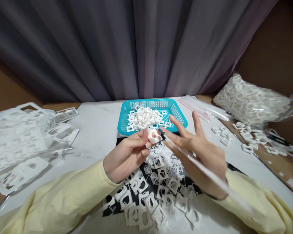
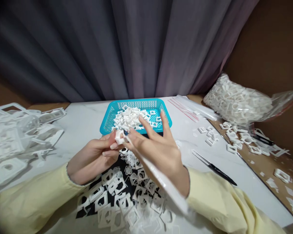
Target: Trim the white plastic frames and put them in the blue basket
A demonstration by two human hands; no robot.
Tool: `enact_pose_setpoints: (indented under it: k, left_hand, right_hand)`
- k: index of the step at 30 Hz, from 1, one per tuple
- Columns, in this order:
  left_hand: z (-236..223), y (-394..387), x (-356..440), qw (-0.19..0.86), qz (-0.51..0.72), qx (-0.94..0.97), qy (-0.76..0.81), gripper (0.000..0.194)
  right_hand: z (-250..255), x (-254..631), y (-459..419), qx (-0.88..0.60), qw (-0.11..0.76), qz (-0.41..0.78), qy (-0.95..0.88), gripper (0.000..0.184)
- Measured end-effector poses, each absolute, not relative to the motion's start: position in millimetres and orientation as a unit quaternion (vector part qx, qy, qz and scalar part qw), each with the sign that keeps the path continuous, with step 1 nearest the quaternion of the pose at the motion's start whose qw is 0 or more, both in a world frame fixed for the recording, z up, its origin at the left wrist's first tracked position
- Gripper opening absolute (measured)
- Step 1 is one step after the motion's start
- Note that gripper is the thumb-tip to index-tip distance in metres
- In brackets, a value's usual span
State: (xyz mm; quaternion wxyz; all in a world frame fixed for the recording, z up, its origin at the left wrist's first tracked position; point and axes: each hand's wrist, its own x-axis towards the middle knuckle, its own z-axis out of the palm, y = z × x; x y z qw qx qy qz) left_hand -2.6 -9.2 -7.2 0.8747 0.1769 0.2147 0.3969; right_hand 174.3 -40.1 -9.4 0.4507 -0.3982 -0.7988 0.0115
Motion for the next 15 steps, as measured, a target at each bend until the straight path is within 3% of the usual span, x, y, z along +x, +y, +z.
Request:
enact_pose_setpoints:
  k: [2, 6, 10, 15]
  left_hand:
    - [-7, -10, -2, 0.881, 0.386, 0.167, 0.218, 0.034]
    - [-5, -12, -2, 0.881, 0.376, 0.165, 0.234, 0.03]
    - [-3, -13, -3, 0.883, 0.375, 0.157, 0.234, 0.031]
    - [-3, -13, -3, 0.898, 0.36, 0.148, 0.206, 0.033]
  right_hand:
    - [1, 177, -39, -0.41, 0.505, 0.146, -0.745, 0.004]
    - [13, 180, -34, -0.391, 0.521, 0.396, -0.647, 0.021]
    - [14, 180, -33, -0.377, 0.511, 0.408, -0.655, 0.022]
    - [11, 181, -38, -0.367, 0.481, 0.323, -0.728, 0.016]
